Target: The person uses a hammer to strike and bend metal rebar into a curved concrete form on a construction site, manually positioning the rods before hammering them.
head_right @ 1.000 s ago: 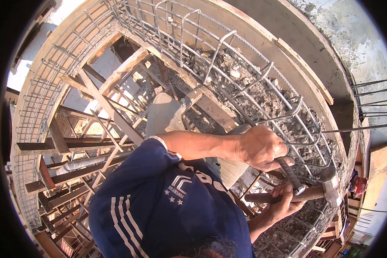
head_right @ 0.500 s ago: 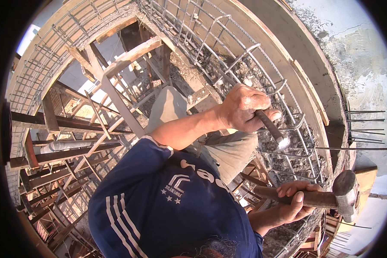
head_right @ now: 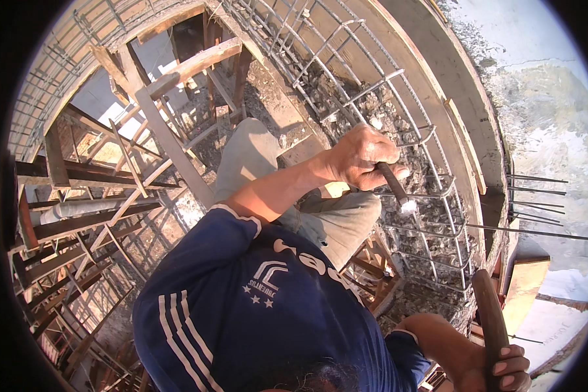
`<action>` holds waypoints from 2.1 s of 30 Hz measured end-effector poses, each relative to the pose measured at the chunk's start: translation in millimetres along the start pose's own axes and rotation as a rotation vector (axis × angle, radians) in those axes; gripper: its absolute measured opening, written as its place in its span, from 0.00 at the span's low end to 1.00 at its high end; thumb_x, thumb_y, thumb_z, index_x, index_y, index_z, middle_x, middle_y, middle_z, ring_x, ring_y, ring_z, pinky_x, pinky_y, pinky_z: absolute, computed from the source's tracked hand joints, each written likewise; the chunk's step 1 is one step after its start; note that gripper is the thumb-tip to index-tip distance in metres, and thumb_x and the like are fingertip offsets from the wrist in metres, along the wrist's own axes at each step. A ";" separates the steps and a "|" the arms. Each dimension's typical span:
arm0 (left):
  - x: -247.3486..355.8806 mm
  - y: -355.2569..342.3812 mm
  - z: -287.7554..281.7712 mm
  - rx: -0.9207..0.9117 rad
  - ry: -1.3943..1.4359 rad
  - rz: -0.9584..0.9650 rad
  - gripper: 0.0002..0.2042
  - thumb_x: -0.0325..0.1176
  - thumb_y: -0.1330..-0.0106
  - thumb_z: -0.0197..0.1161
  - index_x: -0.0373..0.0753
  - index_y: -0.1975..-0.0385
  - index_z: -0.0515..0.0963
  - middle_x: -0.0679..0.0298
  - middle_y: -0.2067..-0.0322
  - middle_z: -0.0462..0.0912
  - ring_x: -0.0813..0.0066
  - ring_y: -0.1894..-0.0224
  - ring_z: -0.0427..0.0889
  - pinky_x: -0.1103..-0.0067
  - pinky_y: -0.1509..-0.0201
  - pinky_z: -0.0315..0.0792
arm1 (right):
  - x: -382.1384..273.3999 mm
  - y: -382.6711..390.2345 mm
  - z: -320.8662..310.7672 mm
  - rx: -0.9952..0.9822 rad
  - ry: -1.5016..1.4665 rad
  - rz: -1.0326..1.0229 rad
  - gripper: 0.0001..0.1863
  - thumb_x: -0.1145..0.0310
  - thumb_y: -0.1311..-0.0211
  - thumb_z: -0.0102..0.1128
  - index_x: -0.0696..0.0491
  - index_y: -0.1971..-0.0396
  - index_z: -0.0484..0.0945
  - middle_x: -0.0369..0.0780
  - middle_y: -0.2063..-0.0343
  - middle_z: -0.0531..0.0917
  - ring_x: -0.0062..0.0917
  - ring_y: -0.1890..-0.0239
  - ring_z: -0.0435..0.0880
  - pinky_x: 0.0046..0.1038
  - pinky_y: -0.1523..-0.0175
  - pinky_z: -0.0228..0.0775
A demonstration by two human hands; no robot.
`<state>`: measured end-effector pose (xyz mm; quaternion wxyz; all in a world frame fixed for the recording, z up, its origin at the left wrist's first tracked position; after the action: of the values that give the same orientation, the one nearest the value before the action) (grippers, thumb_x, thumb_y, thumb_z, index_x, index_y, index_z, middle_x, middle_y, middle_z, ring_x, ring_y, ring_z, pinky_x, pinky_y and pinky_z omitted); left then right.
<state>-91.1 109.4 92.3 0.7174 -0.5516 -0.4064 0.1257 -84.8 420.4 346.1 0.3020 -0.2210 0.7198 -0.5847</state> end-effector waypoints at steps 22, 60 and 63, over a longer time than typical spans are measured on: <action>-11.1 12.6 7.5 0.027 -0.142 -0.024 0.18 0.41 0.41 0.67 0.42 0.89 0.70 0.60 0.88 0.72 0.55 0.83 0.76 0.66 0.79 0.68 | -30.1 11.8 -21.4 0.114 0.302 -0.053 0.06 0.74 0.38 0.61 0.55 0.68 0.71 0.37 0.82 0.72 0.21 0.82 0.68 0.26 0.74 0.66; -22.4 9.3 6.8 0.213 -0.138 -0.107 0.14 0.36 0.42 0.67 0.41 0.86 0.73 0.60 0.86 0.76 0.57 0.81 0.79 0.67 0.78 0.70 | -10.9 32.8 -5.7 0.079 0.370 0.096 0.04 0.72 0.41 0.59 0.54 0.68 0.74 0.34 0.81 0.70 0.21 0.81 0.70 0.26 0.71 0.66; -19.6 9.3 6.9 0.241 -0.128 -0.043 0.20 0.36 0.38 0.66 0.40 0.88 0.65 0.60 0.89 0.66 0.57 0.85 0.71 0.67 0.80 0.63 | 80.9 133.1 53.4 -0.132 0.373 0.514 0.03 0.72 0.40 0.61 0.54 0.69 0.76 0.34 0.79 0.75 0.21 0.81 0.73 0.25 0.71 0.68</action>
<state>-106.1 105.2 75.8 0.7536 -0.4435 -0.4450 0.1930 -101.3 357.4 194.9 0.2878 0.0597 0.8313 -0.4718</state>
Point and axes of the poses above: each hand's wrist, its own y-axis away from the middle knuckle, its own z-axis out of the palm, x = y × z, the point moved 8 cm from there along -y, towards the middle knuckle
